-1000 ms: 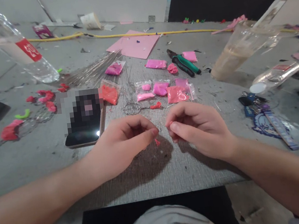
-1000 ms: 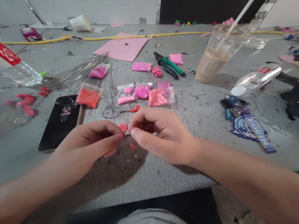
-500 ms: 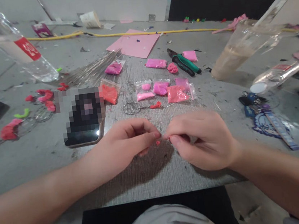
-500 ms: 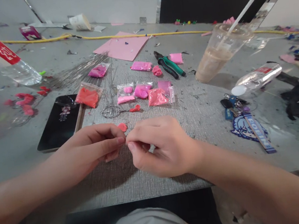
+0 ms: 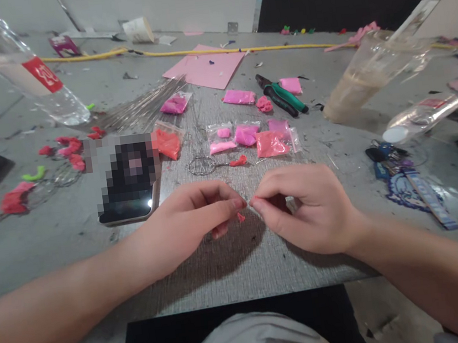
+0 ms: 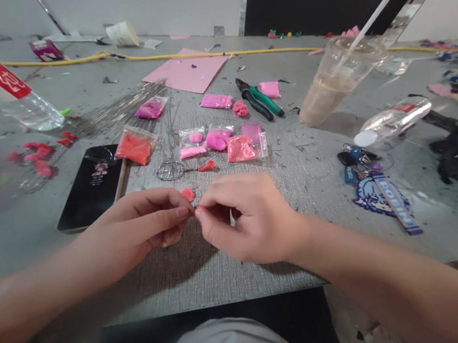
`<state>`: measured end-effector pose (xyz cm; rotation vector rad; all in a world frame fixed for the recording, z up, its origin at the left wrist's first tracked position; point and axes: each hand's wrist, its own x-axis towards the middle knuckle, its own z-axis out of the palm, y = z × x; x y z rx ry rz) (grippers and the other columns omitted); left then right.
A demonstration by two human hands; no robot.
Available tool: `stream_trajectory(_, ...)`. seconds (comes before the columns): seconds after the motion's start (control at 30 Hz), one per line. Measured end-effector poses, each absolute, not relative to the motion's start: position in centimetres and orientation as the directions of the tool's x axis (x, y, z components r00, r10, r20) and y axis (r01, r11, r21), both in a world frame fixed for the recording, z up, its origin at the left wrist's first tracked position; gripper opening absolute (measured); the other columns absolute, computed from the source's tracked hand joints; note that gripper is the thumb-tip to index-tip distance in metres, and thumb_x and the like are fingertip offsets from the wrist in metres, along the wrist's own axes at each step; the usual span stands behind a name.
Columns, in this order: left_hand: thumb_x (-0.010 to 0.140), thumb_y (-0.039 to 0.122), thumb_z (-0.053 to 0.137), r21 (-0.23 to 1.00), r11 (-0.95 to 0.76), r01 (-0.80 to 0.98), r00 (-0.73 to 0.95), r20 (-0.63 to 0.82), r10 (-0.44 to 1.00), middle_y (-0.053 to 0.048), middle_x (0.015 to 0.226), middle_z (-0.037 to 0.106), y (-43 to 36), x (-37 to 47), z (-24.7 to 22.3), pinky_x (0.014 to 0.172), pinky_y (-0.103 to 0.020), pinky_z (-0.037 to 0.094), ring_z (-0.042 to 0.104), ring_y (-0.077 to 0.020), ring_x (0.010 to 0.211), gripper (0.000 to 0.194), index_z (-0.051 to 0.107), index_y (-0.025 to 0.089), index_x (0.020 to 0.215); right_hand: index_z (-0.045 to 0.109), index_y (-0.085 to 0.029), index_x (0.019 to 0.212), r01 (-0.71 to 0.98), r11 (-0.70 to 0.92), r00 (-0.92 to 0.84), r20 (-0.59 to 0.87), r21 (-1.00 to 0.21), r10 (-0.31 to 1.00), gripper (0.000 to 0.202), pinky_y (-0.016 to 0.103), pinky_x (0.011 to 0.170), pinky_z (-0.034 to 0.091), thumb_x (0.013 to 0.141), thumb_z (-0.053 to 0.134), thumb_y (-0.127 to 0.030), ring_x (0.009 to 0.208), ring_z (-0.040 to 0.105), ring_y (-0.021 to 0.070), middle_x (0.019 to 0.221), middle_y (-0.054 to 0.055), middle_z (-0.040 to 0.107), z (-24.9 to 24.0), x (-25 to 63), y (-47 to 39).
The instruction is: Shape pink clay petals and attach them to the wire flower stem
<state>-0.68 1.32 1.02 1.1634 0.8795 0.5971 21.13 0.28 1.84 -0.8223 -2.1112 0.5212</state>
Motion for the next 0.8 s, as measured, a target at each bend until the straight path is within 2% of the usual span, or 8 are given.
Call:
stream_trajectory(0.1, 0.097, 0.036, 0.069, 0.958, 0.287, 0.006, 0.544, -0.244, 0.803, 0.003, 0.072, 0.059, 1.2, -0.7, 1.1, 0.061, -0.02, 0.043, 0.052, -0.0081, 0.065, 0.022, 0.072, 0.018, 0.083, 0.063, -0.014, 0.071, 0.384, 0.737, -0.508, 0.539, -0.556, 0.672, 0.018, 0.021, 0.054, 0.038, 0.088, 0.06, -0.009, 0.056, 0.046, 0.0063, 0.06, -0.003, 0.055, 1.7, 21.1, 0.4)
stream_trajectory(0.2, 0.096, 0.032, 0.07, 0.965, 0.262, 0.004, 0.56, -0.219, 0.799, 0.003, 0.071, 0.06, 1.1, -0.6, 1.2, 0.06, -0.02, 0.043, 0.053, -0.008, 0.064, 0.018, 0.072, 0.018, 0.084, 0.061, -0.015, 0.07, 0.364, 0.767, -0.542, 0.55, -0.528, 0.636, 0.019, 0.021, 0.054, 0.036, 0.089, 0.06, -0.01, 0.056, 0.044, 0.0069, 0.061, -0.004, 0.052, 1.5, 21.0, 0.5)
stream_trajectory(0.37, 0.095, 0.03, 0.069, 0.973, 0.181, 0.141, 0.545, -0.229, 0.806, 0.004, 0.068, 0.06, 0.9, -0.5, 1.8, 0.058, -0.021, 0.043, 0.054, -0.0094, 0.062, 0.016, 0.071, 0.018, 0.084, 0.058, -0.016, 0.069, 0.368, 0.795, -0.587, 0.543, -0.481, 0.6, 0.022, 0.023, 0.055, 0.034, 0.089, 0.061, -0.012, 0.059, 0.043, 0.0084, 0.063, -0.003, 0.051, 1.2, 21.1, 0.6)
stream_trajectory(0.43, 0.096, 0.029, 0.065, 0.97, 0.078, 0.23, 0.553, -0.196, 0.81, 0.003, 0.068, 0.061, 1.0, -0.4, 2.0, 0.058, -0.022, 0.043, 0.054, -0.0106, 0.063, 0.017, 0.07, 0.018, 0.084, 0.057, -0.017, 0.066, 0.385, 0.803, -0.616, 0.521, -0.454, 0.59, 0.024, 0.025, 0.055, 0.032, 0.09, 0.061, -0.013, 0.059, 0.04, 0.0089, 0.063, -0.003, 0.048, 1.2, 21.3, 0.6)
stream_trajectory(0.5, 0.095, 0.025, 0.062, 0.943, -0.105, 0.317, 0.579, -0.104, 0.809, 0.002, 0.072, 0.063, 1.1, -0.4, 2.2, 0.06, -0.023, 0.045, 0.056, -0.0112, 0.065, 0.015, 0.069, 0.018, 0.084, 0.057, -0.017, 0.064, 0.406, 0.816, -0.66, 0.486, -0.411, 0.573, 0.027, 0.027, 0.054, 0.03, 0.091, 0.06, -0.014, 0.058, 0.038, 0.0098, 0.063, -0.003, 0.047, 1.3, 21.5, 0.7)
stream_trajectory(0.63, 0.091, 0.016, 0.06, 0.78, -0.48, 0.401, 0.684, 0.093, 0.724, 0.001, 0.079, 0.065, 1.4, -0.7, 2.1, 0.065, -0.024, 0.045, 0.058, -0.0112, 0.07, 0.01, 0.068, 0.017, 0.085, 0.062, -0.016, 0.066, 0.434, 0.831, -0.738, 0.392, -0.348, 0.55, 0.027, 0.03, 0.054, 0.029, 0.093, 0.059, -0.018, 0.058, 0.041, 0.0113, 0.064, -0.002, 0.05, 1.4, 21.7, 1.0)
stream_trajectory(0.7, 0.09, 0.014, 0.059, 0.719, -0.567, 0.403, 0.722, 0.13, 0.679, 0.0, 0.08, 0.065, 1.6, -0.8, 1.9, 0.067, -0.025, 0.045, 0.058, -0.0117, 0.072, 0.011, 0.069, 0.016, 0.087, 0.064, -0.015, 0.07, 0.445, 0.825, -0.732, 0.389, -0.349, 0.56, 0.024, 0.03, 0.054, 0.031, 0.093, 0.061, -0.019, 0.059, 0.044, 0.0116, 0.065, -0.002, 0.052, 1.4, 21.8, 1.0)
stream_trajectory(0.8, 0.091, 0.013, 0.058, 0.688, -0.595, 0.416, 0.713, 0.16, 0.683, 0.0, 0.08, 0.065, 1.8, -0.9, 1.8, 0.066, -0.025, 0.045, 0.059, -0.0114, 0.071, 0.012, 0.069, 0.015, 0.088, 0.067, -0.016, 0.081, 0.461, 0.797, -0.662, 0.447, -0.391, 0.602, 0.011, 0.026, 0.057, 0.037, 0.092, 0.066, -0.017, 0.063, 0.051, 0.0115, 0.071, -0.001, 0.061, 1.4, 21.8, 1.1)
